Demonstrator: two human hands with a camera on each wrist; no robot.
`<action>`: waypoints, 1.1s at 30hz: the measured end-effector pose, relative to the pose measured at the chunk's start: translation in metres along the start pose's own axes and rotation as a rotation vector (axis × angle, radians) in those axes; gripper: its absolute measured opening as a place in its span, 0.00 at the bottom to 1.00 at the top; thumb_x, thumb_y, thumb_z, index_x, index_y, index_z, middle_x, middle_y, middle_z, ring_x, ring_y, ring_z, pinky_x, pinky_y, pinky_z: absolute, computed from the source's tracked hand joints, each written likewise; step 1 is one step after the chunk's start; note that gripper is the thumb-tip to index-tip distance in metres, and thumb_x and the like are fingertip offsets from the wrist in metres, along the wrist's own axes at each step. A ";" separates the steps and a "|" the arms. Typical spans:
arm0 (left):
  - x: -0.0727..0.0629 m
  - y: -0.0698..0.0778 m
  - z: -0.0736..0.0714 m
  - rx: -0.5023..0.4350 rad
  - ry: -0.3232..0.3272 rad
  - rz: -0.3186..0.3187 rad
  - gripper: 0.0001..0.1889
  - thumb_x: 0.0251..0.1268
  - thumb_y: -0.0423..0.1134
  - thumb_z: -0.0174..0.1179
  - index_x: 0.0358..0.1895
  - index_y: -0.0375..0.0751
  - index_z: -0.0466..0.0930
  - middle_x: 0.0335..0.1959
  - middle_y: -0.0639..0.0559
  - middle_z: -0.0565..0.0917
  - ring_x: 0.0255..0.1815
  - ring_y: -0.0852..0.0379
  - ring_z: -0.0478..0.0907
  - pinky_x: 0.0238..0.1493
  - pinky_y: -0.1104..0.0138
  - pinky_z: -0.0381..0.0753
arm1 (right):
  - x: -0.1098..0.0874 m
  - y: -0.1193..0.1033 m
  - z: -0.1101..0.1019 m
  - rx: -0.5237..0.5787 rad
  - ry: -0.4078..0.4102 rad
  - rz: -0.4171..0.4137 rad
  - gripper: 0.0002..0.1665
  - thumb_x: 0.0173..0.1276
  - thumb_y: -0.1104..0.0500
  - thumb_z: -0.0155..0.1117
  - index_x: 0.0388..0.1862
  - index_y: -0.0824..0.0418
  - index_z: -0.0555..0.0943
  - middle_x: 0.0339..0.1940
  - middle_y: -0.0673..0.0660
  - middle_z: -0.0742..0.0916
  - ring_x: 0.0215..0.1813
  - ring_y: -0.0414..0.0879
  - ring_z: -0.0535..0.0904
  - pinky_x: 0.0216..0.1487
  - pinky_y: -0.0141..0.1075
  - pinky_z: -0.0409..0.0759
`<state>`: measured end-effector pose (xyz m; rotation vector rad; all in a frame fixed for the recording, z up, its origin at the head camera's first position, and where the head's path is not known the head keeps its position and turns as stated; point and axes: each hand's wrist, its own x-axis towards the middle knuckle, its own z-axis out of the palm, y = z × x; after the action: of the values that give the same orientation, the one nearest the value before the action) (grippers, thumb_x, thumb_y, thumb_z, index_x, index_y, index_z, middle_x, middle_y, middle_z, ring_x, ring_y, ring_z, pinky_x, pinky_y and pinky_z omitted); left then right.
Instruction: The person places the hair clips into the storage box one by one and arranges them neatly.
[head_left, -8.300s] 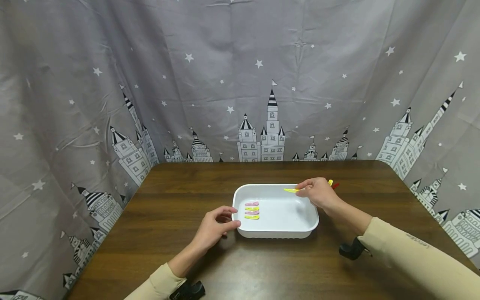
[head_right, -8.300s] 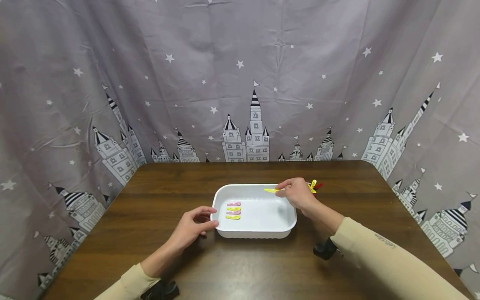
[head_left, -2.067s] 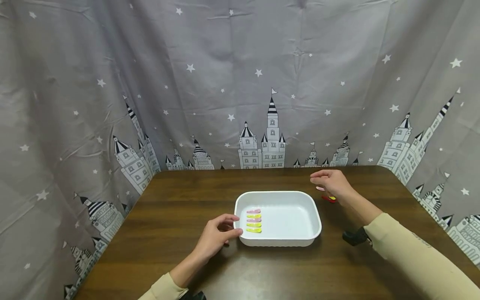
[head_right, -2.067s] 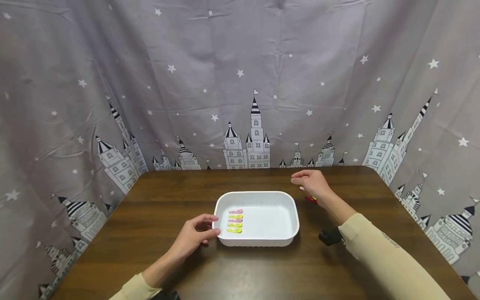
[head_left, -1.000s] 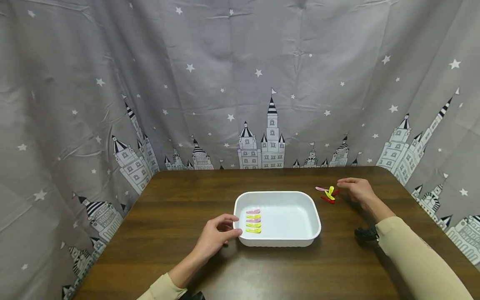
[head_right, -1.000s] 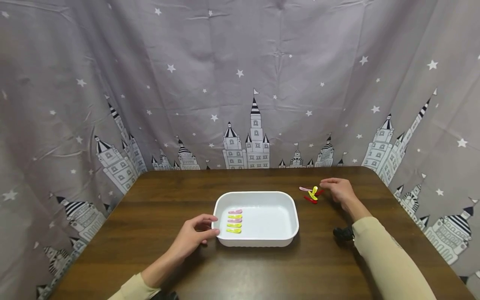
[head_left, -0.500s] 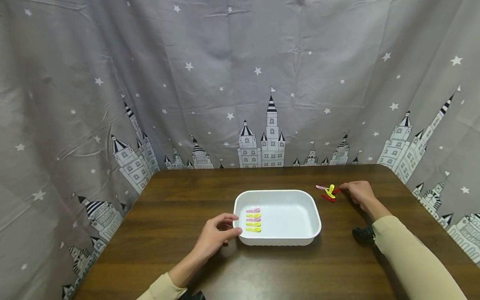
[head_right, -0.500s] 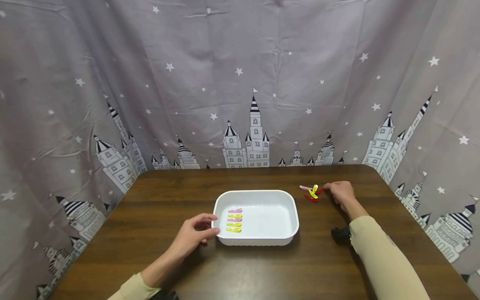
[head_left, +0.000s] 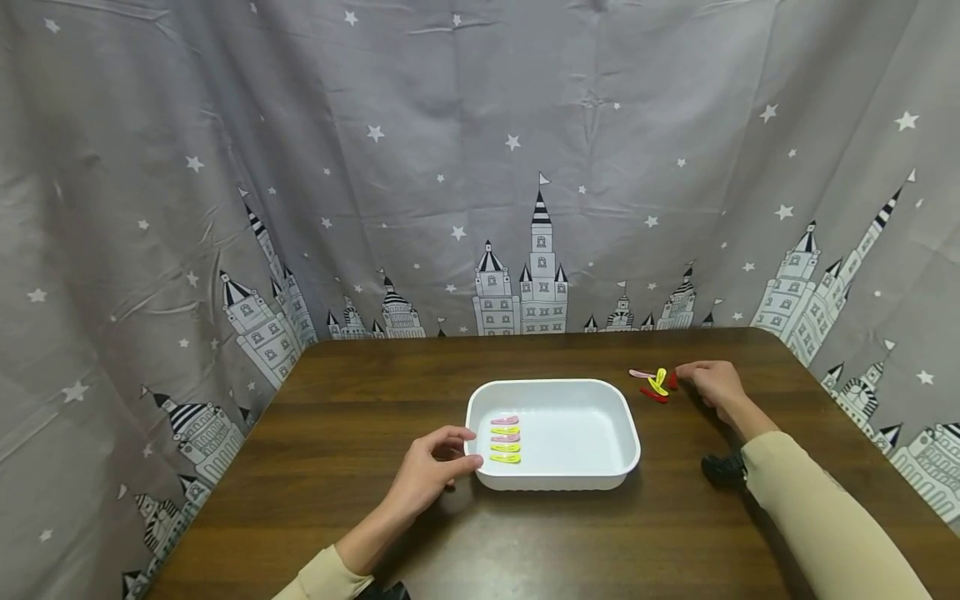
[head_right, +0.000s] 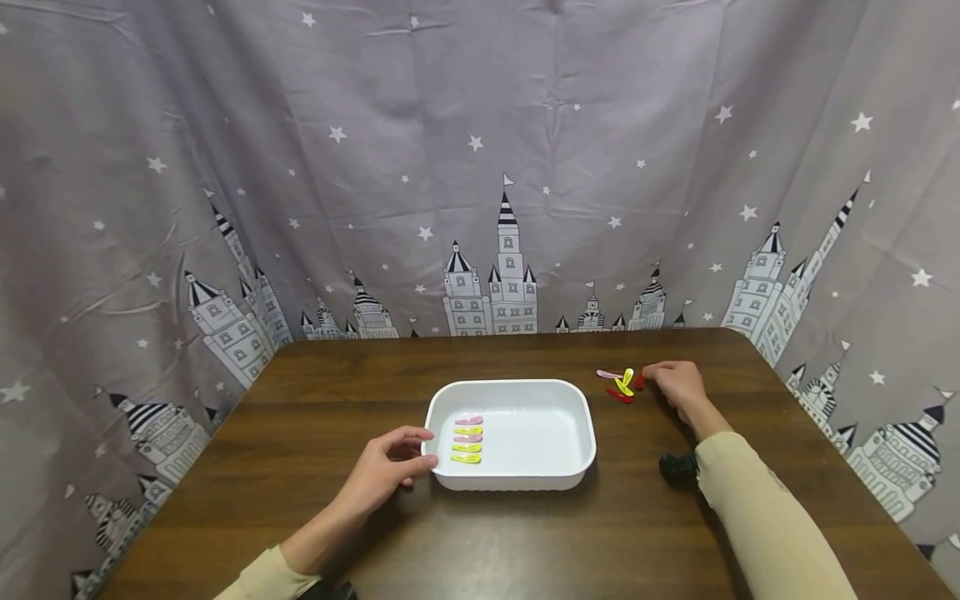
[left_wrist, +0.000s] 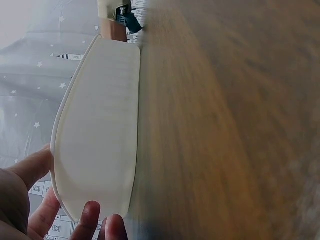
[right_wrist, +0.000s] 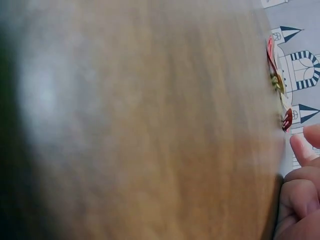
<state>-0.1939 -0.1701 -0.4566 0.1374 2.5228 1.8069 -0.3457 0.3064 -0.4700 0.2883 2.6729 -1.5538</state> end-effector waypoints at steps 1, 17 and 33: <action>0.000 0.000 0.000 0.002 0.001 0.000 0.19 0.55 0.41 0.76 0.49 0.43 0.85 0.42 0.44 0.84 0.39 0.53 0.79 0.28 0.61 0.81 | 0.000 0.001 0.000 -0.006 0.002 -0.006 0.27 0.71 0.52 0.62 0.58 0.73 0.80 0.26 0.48 0.79 0.17 0.39 0.64 0.20 0.33 0.67; 0.001 0.000 0.001 0.010 0.006 -0.008 0.19 0.54 0.42 0.76 0.50 0.42 0.85 0.42 0.45 0.84 0.40 0.53 0.79 0.29 0.61 0.82 | -0.009 0.000 0.002 -0.023 -0.006 0.002 0.26 0.65 0.52 0.70 0.51 0.73 0.84 0.13 0.41 0.74 0.13 0.38 0.61 0.16 0.33 0.64; 0.000 0.001 0.000 0.014 0.008 -0.008 0.19 0.55 0.42 0.76 0.50 0.43 0.85 0.43 0.43 0.85 0.40 0.52 0.79 0.30 0.61 0.82 | -0.013 -0.003 0.006 -0.082 -0.015 -0.041 0.28 0.63 0.55 0.72 0.55 0.74 0.81 0.13 0.43 0.69 0.14 0.37 0.61 0.16 0.32 0.62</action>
<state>-0.1940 -0.1695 -0.4557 0.1201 2.5384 1.7908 -0.3340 0.2982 -0.4687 0.2193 2.7386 -1.4459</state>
